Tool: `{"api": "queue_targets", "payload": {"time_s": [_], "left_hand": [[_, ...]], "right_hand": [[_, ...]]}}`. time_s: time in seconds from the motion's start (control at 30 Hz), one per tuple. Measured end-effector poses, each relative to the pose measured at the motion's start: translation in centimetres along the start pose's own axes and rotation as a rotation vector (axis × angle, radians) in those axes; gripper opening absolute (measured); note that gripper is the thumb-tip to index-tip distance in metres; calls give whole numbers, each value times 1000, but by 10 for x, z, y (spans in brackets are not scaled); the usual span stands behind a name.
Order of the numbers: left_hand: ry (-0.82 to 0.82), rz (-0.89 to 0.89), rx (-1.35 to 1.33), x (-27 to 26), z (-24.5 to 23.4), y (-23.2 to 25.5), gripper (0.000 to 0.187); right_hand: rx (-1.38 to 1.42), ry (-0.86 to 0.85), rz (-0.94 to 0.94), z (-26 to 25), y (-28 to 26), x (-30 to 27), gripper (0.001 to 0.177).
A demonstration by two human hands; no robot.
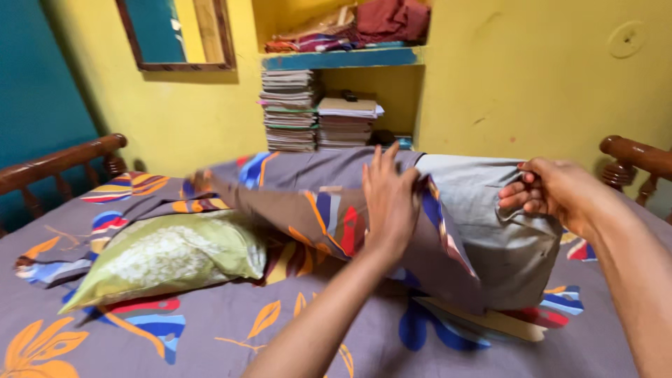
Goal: The person puts a pillowcase onto a pillow by hand on a bed.
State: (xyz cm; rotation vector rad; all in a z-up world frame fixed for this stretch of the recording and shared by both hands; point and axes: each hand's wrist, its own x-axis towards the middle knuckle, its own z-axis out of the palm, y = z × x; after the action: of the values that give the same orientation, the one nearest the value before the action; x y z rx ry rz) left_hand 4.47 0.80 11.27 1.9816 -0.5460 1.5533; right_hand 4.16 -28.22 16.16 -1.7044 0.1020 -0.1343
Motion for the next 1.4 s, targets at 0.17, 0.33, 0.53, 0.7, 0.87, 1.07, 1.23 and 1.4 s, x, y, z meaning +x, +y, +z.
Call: {"api": "queue_targets", "payload": {"time_s": [0.17,0.33,0.53,0.7,0.87,1.07,1.23,1.4], "left_hand": [[-698,-5,-234,39,101,-38,27],[-761,-134,-66,56,133,-30,30],[-780,-79,73,63,125,-23,27],[-887,141,226,86,144,-17,26],[-1221,98,297,123,131,-6,39],[-1159,-4,174,119,102,-16,46],[-1149,26,-94,111,99,-46,62],[-1102,334,43,92,124,-37,42]], "right_hand": [[55,82,48,-26,30,-25,29],[-149,155,-104,-26,40,-29,52],[-964,297,-690,19,30,-46,62],[-1087,353,-499,56,6,-79,60],[-1286,410,-684,63,19,-67,64],[-950,345,-554,45,45,-24,32],[93,133,-129,13,39,-17,21],[275,104,-137,-11,56,1,18]]}}
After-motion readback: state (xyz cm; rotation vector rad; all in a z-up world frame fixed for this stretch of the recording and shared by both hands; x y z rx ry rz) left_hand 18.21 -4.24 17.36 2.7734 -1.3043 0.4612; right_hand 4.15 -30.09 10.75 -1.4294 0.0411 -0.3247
